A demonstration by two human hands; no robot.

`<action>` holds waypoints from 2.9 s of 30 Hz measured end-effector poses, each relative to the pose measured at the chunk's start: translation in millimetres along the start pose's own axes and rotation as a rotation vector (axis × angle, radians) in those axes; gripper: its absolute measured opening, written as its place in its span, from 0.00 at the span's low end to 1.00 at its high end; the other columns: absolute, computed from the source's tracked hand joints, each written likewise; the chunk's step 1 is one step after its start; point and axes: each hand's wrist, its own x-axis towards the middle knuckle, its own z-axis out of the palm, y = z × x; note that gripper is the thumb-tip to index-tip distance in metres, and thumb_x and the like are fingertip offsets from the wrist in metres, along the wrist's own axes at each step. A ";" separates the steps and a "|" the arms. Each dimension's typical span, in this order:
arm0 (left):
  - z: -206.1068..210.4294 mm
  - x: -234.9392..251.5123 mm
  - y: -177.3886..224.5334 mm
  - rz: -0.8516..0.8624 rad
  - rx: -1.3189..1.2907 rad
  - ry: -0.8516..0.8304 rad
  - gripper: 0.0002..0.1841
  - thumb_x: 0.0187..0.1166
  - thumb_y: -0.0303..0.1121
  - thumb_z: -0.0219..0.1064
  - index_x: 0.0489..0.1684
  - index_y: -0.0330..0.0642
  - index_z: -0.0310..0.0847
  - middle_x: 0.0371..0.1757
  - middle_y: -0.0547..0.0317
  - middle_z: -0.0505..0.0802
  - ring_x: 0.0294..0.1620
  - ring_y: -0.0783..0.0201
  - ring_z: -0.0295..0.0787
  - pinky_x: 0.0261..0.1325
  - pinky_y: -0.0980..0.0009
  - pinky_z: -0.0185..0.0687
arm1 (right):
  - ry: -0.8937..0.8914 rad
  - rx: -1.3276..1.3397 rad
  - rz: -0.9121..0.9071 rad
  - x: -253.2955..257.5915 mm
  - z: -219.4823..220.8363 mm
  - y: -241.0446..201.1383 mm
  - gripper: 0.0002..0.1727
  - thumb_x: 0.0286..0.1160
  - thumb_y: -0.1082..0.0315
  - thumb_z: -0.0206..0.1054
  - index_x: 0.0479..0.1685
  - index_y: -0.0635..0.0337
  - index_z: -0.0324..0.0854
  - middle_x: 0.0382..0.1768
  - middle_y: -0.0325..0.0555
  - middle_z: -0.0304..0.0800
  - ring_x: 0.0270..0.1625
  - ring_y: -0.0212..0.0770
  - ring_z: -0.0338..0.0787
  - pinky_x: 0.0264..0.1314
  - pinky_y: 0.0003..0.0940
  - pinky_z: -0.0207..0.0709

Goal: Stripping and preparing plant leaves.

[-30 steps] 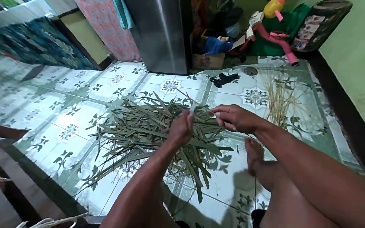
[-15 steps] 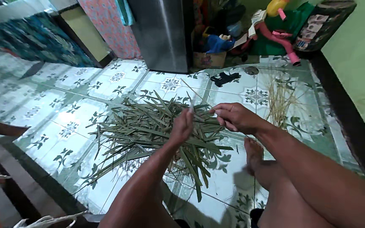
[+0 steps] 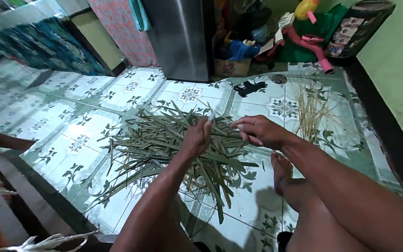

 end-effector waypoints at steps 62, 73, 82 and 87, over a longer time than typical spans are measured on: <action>9.7 -3.2 11.3 -0.010 0.003 -0.085 0.26 0.95 0.48 0.40 0.71 0.39 0.77 0.37 0.45 0.91 0.41 0.46 0.90 0.49 0.43 0.83 | 0.156 -0.231 -0.076 16.9 10.9 4.9 0.14 0.90 0.66 0.56 0.53 0.63 0.86 0.25 0.37 0.78 0.19 0.26 0.69 0.23 0.23 0.67; 3.2 -1.3 4.5 -0.086 0.052 -0.062 0.27 0.95 0.48 0.40 0.71 0.39 0.77 0.34 0.45 0.91 0.37 0.45 0.90 0.45 0.43 0.84 | 0.164 -0.375 -0.095 9.6 9.5 5.6 0.13 0.89 0.65 0.58 0.53 0.62 0.87 0.31 0.40 0.82 0.23 0.28 0.73 0.28 0.26 0.72; -1.2 -5.5 6.4 -0.089 0.034 -0.110 0.26 0.95 0.47 0.41 0.73 0.38 0.76 0.36 0.43 0.91 0.40 0.45 0.91 0.49 0.43 0.84 | 0.175 -0.435 -0.144 10.1 3.2 8.8 0.11 0.86 0.64 0.62 0.50 0.60 0.89 0.34 0.41 0.86 0.26 0.28 0.76 0.31 0.28 0.74; -3.5 3.0 -27.1 -0.166 -0.037 -0.018 0.27 0.95 0.49 0.39 0.67 0.37 0.77 0.38 0.41 0.90 0.39 0.44 0.89 0.48 0.42 0.84 | 0.160 -0.413 -0.110 7.7 0.7 7.5 0.11 0.87 0.65 0.61 0.50 0.60 0.88 0.32 0.38 0.84 0.24 0.26 0.74 0.30 0.25 0.72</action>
